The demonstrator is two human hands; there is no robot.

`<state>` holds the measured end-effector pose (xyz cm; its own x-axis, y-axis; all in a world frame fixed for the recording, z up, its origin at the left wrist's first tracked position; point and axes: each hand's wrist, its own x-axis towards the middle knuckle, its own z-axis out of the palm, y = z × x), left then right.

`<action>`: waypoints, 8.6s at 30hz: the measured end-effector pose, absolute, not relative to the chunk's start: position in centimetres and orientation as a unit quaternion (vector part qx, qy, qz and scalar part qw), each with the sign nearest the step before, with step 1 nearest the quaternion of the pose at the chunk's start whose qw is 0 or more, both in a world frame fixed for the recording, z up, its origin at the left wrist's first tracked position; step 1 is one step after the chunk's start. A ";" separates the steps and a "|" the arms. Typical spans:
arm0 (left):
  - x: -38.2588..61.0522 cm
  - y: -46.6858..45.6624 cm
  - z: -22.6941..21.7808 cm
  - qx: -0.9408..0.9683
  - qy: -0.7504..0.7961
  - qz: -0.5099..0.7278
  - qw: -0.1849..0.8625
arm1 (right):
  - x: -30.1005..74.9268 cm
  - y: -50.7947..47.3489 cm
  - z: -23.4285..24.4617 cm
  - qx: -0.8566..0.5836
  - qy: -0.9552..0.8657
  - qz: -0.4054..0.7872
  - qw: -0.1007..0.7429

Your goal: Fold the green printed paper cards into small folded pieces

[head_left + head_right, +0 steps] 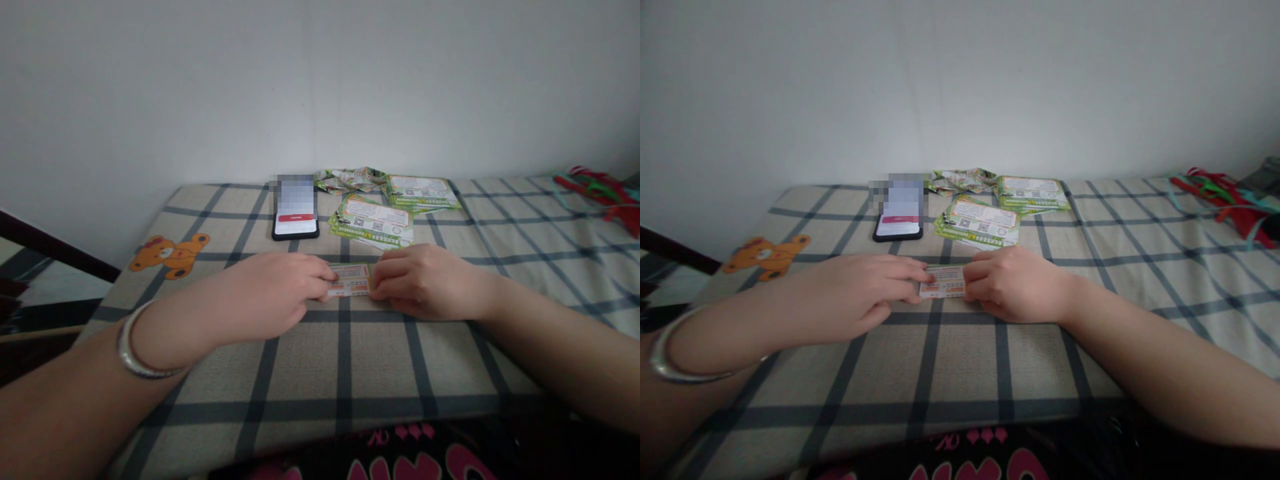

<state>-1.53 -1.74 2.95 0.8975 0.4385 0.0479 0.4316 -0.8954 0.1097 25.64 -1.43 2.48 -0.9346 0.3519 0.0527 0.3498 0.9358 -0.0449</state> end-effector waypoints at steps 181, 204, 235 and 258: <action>0.0 -1.1 0.1 0.976 0.136 0.167 0.012 | 24.3 0.5 -0.5 -0.378 -0.892 0.123 0.218; 0.0 -1.3 0.1 0.974 0.166 0.149 -0.041 | 25.7 0.4 0.8 -0.296 -0.934 0.023 0.200; -0.3 -0.9 -0.1 0.975 0.178 0.136 -0.007 | 25.3 0.9 -0.4 -0.263 -0.939 0.027 0.220; -1.1 0.7 -0.2 0.971 0.159 0.170 0.046 | 24.9 1.2 -0.8 -0.276 -0.924 0.047 0.260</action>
<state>-1.14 0.66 -0.23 0.8917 0.3241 0.3161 0.2931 -0.9454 0.1425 24.87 1.15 -0.82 -0.7124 0.5342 0.4551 0.4854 0.8434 -0.2303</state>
